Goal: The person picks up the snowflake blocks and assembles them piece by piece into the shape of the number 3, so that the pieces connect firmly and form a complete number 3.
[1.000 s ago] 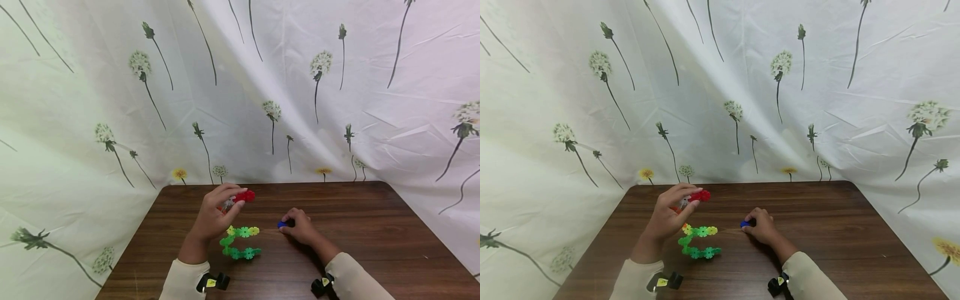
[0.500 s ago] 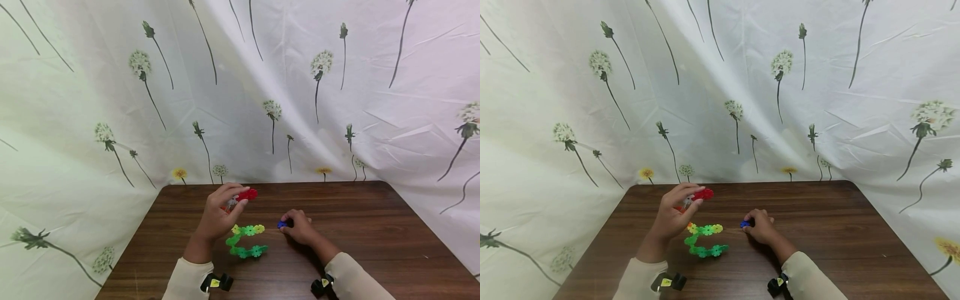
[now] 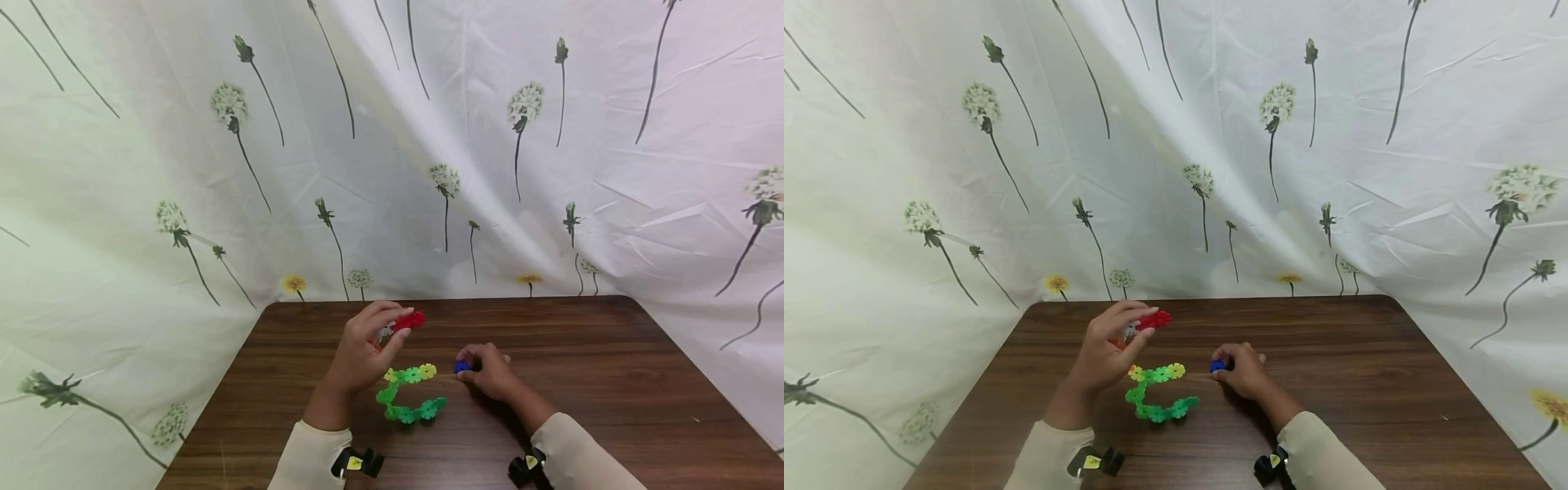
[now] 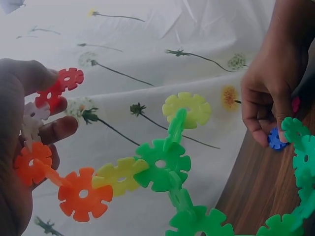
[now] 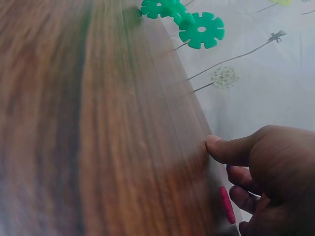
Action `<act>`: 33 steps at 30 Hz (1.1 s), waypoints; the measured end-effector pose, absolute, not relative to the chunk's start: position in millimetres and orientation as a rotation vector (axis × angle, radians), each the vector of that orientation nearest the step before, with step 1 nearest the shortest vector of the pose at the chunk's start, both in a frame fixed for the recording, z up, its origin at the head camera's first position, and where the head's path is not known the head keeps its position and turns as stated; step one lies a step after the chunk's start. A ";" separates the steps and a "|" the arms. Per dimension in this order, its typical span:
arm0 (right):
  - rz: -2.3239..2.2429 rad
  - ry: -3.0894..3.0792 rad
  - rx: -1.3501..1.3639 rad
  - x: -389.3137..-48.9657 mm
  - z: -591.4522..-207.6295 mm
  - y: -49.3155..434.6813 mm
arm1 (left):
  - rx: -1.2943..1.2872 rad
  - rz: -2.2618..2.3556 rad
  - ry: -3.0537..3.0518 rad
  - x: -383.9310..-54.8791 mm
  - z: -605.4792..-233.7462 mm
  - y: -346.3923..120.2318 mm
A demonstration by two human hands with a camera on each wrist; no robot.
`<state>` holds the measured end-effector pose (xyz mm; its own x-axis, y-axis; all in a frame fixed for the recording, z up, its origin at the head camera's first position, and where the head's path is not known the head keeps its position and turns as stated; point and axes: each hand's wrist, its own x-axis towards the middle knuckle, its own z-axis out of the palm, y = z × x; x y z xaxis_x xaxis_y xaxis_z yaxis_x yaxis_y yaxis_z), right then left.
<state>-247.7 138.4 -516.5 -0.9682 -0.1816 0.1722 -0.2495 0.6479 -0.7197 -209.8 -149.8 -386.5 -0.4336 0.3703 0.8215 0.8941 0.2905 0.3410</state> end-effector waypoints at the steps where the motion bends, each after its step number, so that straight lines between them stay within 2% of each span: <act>1: 1.226 -2.776 0.365 -248.0 -516.3 138.6 | -1.124 -1.089 -1.953 -209.5 -386.5 -149.6; 11: 1.242 -2.696 0.403 -244.6 -508.2 135.6 | -1.080 -1.097 -2.027 -207.1 -387.7 -150.6; 33: 1.830 -2.478 0.465 -224.6 -456.5 119.9 | -1.101 -1.100 -2.042 -208.2 -386.3 -153.6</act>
<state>-224.6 119.9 -456.5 -0.9552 -0.2219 0.1960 -0.2527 0.2658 -0.9303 -208.2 -153.6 -386.3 -0.5013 0.3951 0.7698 0.8602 0.3237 0.3940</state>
